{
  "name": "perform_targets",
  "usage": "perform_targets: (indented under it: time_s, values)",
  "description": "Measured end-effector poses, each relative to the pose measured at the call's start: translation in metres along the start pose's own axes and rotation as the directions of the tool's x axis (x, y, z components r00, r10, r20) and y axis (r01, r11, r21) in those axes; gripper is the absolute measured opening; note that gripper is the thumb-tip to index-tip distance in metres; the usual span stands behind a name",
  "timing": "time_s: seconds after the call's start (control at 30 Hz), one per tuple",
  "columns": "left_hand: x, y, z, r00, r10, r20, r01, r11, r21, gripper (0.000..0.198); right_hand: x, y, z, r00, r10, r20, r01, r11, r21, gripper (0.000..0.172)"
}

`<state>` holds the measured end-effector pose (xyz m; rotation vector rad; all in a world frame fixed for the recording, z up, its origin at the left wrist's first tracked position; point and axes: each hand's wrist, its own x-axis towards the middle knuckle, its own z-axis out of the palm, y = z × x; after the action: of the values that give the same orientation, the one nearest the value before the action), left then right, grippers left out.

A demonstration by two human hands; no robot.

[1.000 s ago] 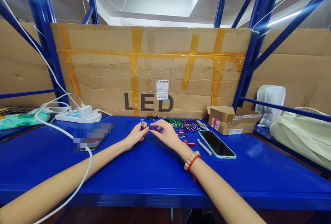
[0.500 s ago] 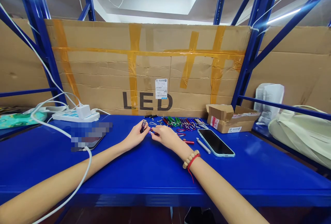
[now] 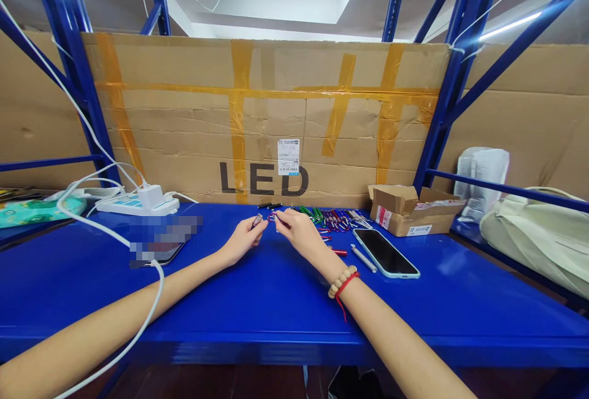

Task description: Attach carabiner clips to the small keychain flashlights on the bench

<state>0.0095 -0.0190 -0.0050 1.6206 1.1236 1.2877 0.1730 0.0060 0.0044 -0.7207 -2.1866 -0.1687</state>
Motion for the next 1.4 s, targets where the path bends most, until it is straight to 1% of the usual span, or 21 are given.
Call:
perform_targets:
  time_s: [0.1,0.17,0.3,0.47,0.57,0.63,0.8,0.87,0.93,1.0,1.07,1.17,1.23,1.3,1.4]
  values:
    - [0.0,-0.001,0.001,0.999,-0.014,0.03,0.009,0.991,0.136,0.041,0.0,-0.003,0.0,0.999,0.012,-0.038,-0.012,1.0,0.021,0.035]
    - [0.0,-0.002,0.002,0.997,-0.054,0.062,0.043,0.984,0.17,0.041,-0.001,-0.007,0.002,1.0,-0.003,-0.029,0.004,0.999,0.04,0.036]
    - [-0.001,0.0,0.004,0.987,-0.103,0.124,0.08,0.981,0.178,0.038,-0.002,-0.013,0.008,0.999,-0.047,0.005,0.047,0.998,0.04,0.035]
    - [0.0,-0.002,0.004,0.98,-0.138,0.145,0.122,0.986,0.113,0.036,-0.003,-0.011,0.008,0.997,-0.077,0.031,0.077,0.997,-0.01,0.035]
    - [0.001,-0.005,0.003,0.978,-0.15,0.143,0.144,0.988,0.047,0.038,-0.002,-0.01,0.006,0.995,-0.076,0.06,0.077,0.997,-0.004,0.034]
    - [0.002,-0.008,0.002,0.979,-0.154,0.131,0.15,0.988,0.036,0.038,-0.002,-0.01,0.004,0.995,-0.074,0.067,0.074,0.997,0.006,0.033]
    - [0.007,-0.013,-0.001,0.991,-0.13,0.037,0.125,0.987,0.105,0.035,-0.001,-0.005,0.002,0.99,-0.062,0.128,0.057,0.997,0.042,0.029]
    - [0.01,-0.014,-0.004,0.994,-0.11,0.018,0.105,0.981,0.161,0.032,-0.002,-0.003,0.002,0.988,-0.045,0.149,0.035,0.997,0.07,0.03]
    - [0.011,-0.015,-0.006,0.998,-0.052,0.029,0.042,0.962,0.271,0.03,-0.003,-0.002,0.002,0.983,-0.01,0.183,-0.011,0.993,0.113,0.036]
    - [0.011,-0.015,-0.008,0.998,0.012,0.067,-0.039,0.91,0.412,0.028,-0.005,-0.004,0.003,0.974,0.028,0.226,-0.068,0.983,0.171,0.041]
    - [0.009,-0.014,-0.007,0.995,0.039,0.096,-0.084,0.847,0.525,0.024,-0.005,-0.007,0.004,0.968,0.041,0.247,-0.1,0.968,0.232,0.041]
    - [0.006,-0.012,-0.006,0.997,0.033,0.076,-0.074,0.779,0.623,0.018,-0.005,-0.011,0.006,0.967,0.016,0.254,-0.096,0.946,0.308,0.033]
    - [0.005,-0.01,-0.006,0.998,0.035,0.045,-0.056,0.764,0.643,0.012,-0.004,-0.012,0.006,0.965,0.021,0.262,-0.11,0.938,0.33,0.028]
    - [0.004,-0.008,-0.006,1.0,0.026,0.001,-0.02,0.766,0.643,0.006,-0.002,-0.011,0.004,0.961,0.084,0.263,-0.173,0.925,0.338,0.026]
    - [0.005,-0.006,-0.008,0.997,-0.033,-0.072,0.073,0.745,0.663,0.015,0.0,-0.005,0.0,0.946,0.251,0.207,-0.315,0.867,0.386,0.03]
